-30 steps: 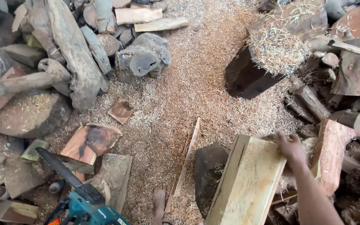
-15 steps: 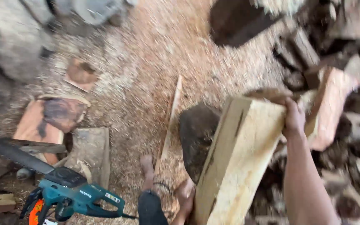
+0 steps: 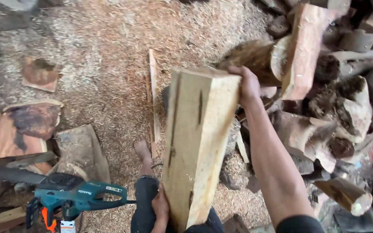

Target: The person uses a chainsaw to cut a large wooden beam and then manually repositions the beam to continue cutting.

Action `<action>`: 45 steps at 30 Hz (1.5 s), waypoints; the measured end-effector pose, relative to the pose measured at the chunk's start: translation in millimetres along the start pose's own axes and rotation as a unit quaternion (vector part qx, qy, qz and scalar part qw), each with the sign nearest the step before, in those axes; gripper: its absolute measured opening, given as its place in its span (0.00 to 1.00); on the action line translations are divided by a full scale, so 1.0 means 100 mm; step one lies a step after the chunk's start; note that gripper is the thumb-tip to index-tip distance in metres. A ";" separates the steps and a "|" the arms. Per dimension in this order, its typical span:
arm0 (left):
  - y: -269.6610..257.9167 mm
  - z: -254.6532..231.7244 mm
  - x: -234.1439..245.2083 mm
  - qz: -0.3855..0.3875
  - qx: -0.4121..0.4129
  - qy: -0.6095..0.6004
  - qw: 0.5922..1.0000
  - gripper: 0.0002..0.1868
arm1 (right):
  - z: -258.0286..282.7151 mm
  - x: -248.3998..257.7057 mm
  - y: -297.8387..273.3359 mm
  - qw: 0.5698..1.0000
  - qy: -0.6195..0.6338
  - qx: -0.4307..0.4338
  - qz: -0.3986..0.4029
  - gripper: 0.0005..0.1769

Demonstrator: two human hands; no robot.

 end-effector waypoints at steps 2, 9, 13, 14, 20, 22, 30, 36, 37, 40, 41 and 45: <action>-0.11 -0.03 0.11 -0.013 -0.046 0.057 0.997 0.36 | 0.11 -0.11 0.07 0.999 0.026 -0.022 0.037 0.19; -0.59 0.31 0.24 -0.025 -0.130 0.199 0.971 0.35 | -0.22 0.61 0.05 0.967 -0.125 0.210 -0.069 0.40; -0.77 0.34 -0.22 0.052 -0.121 0.335 0.933 0.47 | -1.15 1.35 -0.94 0.977 -0.175 -0.093 -0.079 0.56; -0.68 0.25 -0.35 0.038 -0.196 0.320 0.926 0.31 | -1.23 1.43 -0.90 0.982 -0.160 -0.077 -0.068 0.46; -0.12 -0.46 -0.78 0.061 -0.177 0.121 0.975 0.34 | -1.74 1.65 -0.69 0.977 -0.157 0.008 -0.142 0.33; 0.00 -0.71 -0.97 0.062 -0.157 0.141 0.975 0.43 | -1.79 1.64 -0.61 0.974 -0.155 0.031 -0.160 0.26; -0.64 -1.09 -1.24 0.210 -0.103 0.238 0.943 0.61 | -0.29 1.60 0.03 0.933 -0.160 0.305 -0.107 0.32; -0.55 -1.05 -1.11 0.182 -0.142 0.192 0.954 0.57 | -0.48 1.49 0.65 0.964 -0.060 0.149 -0.213 0.11; -0.22 -0.81 -1.11 0.181 -0.141 0.185 0.956 0.57 | -0.46 1.42 0.50 0.964 -0.061 0.154 -0.208 0.11; 0.24 -0.39 -0.99 0.120 -0.152 0.245 0.950 0.50 | -0.39 1.14 0.19 0.979 -0.032 0.104 -0.171 0.11; 0.09 -0.52 -0.83 0.098 -0.170 0.173 0.965 0.46 | -0.31 0.97 0.10 0.980 -0.031 0.114 -0.159 0.12; -0.18 -0.74 -0.62 0.018 -0.222 0.012 0.975 0.36 | -0.06 0.30 0.23 0.994 -0.027 0.082 -0.074 0.13</action>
Point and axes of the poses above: each hand's wrist, its own y-axis towards the middle knuckle, its own x-axis out of the back of the hand, z = x × y, the point moved 7 cm from there along y, towards the middle knuckle, and after that the axes turned 8 degrees about -z, right-handed, at the moved point
